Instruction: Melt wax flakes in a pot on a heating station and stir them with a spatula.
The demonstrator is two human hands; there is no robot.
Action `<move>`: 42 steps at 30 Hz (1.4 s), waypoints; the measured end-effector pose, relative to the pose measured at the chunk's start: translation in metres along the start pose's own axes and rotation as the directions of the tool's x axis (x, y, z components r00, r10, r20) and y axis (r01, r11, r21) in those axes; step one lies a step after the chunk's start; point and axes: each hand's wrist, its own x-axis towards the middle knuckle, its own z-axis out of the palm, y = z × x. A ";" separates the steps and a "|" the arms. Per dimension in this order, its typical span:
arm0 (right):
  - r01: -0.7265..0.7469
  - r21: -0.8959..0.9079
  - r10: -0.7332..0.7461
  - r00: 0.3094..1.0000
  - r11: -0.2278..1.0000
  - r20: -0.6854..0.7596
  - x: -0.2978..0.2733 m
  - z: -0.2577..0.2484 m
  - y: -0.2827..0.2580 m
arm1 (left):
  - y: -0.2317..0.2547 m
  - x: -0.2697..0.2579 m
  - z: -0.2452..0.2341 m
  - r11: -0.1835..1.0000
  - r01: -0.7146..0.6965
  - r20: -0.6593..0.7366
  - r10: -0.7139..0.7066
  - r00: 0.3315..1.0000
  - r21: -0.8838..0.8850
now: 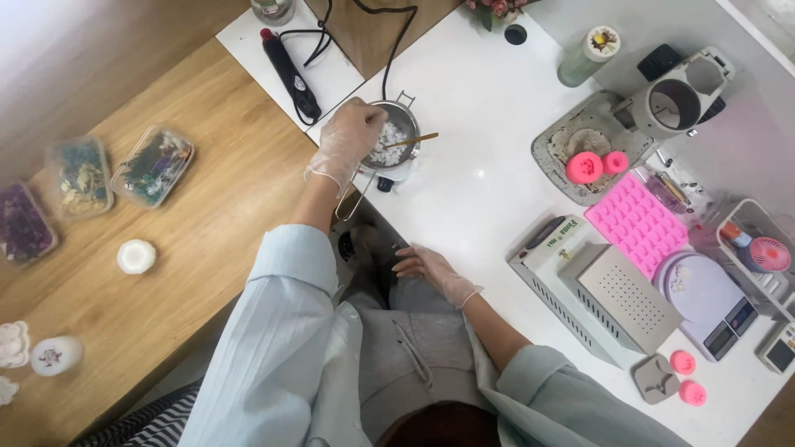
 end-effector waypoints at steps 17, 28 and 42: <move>0.027 -0.001 -0.027 0.998 1.000 0.056 -0.010 0.001 -0.004 | 0.017 0.003 0.004 0.912 0.405 0.294 -0.369 0.881 -0.068; 0.096 0.000 -0.095 0.990 0.995 0.101 0.007 -0.011 0.014 | 0.054 -0.016 -0.010 0.929 0.354 0.079 -0.363 0.928 0.113; 0.094 -0.029 -0.090 0.991 0.995 0.097 -0.003 -0.007 0.009 | 0.046 -0.019 0.001 0.927 0.300 0.085 -0.326 0.942 0.227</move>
